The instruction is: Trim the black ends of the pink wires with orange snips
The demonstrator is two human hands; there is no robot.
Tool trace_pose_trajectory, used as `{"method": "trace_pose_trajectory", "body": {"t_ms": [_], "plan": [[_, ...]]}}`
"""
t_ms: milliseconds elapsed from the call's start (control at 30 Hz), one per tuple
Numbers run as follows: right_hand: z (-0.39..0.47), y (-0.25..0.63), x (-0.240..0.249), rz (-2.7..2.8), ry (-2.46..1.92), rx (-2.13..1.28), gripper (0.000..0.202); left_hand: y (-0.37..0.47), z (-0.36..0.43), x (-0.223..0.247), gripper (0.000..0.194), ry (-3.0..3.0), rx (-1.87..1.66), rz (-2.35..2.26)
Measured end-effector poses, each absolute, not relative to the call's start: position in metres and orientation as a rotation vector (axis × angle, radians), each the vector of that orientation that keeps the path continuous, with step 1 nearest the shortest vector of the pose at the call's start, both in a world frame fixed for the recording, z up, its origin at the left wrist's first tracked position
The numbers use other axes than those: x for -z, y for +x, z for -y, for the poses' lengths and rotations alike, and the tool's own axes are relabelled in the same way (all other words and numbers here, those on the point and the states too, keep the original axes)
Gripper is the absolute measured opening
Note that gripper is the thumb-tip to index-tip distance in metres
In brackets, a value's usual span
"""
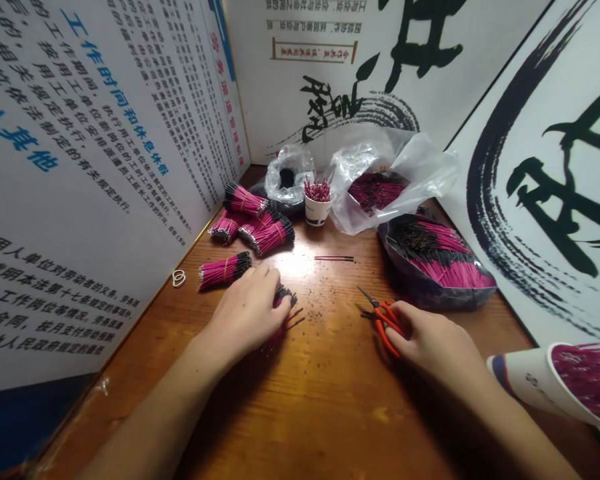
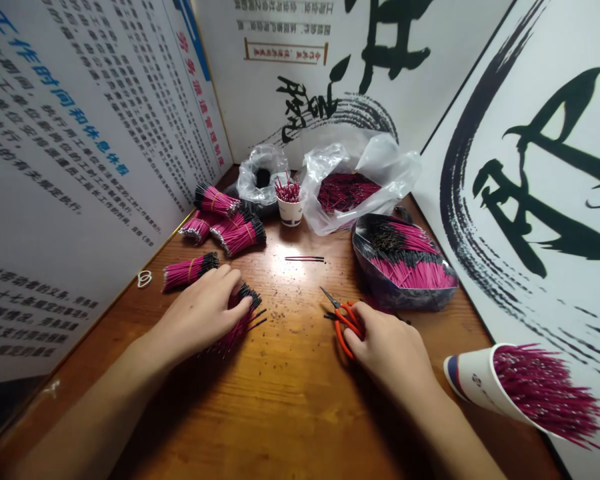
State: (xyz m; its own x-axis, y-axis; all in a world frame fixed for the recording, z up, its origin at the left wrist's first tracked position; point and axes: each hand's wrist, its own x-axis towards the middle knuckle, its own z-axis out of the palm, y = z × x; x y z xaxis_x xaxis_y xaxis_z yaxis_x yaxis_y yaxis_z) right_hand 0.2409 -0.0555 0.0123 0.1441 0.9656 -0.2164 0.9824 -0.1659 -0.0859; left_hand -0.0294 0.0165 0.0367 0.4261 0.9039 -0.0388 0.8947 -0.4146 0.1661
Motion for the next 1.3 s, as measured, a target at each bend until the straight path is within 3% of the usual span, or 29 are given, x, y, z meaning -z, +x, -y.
{"method": "trace_pose_trajectory", "body": {"t_ms": [333,467,700,867,1300], "plan": [[0.054,0.244,-0.012,-1.931,2.300,0.291,0.016,-0.035,-0.004,-0.045,0.004,2.583,0.155,-1.439],[0.053,0.245,-0.011,-1.949,2.301,0.311,0.017,-0.034,-0.006,-0.042,0.003,2.615,0.110,-1.404],[0.054,0.243,-0.011,-1.975,2.294,0.271,0.015,-0.009,0.005,-0.034,0.018,2.639,-0.126,-1.159],[0.054,0.238,-0.011,-1.987,2.300,0.241,0.015,0.007,0.013,-0.021,0.012,2.707,-0.194,-0.913],[0.055,0.237,-0.009,-2.096,2.258,0.238,0.018,0.018,0.016,-0.011,0.010,2.606,-0.295,-0.865]]}}
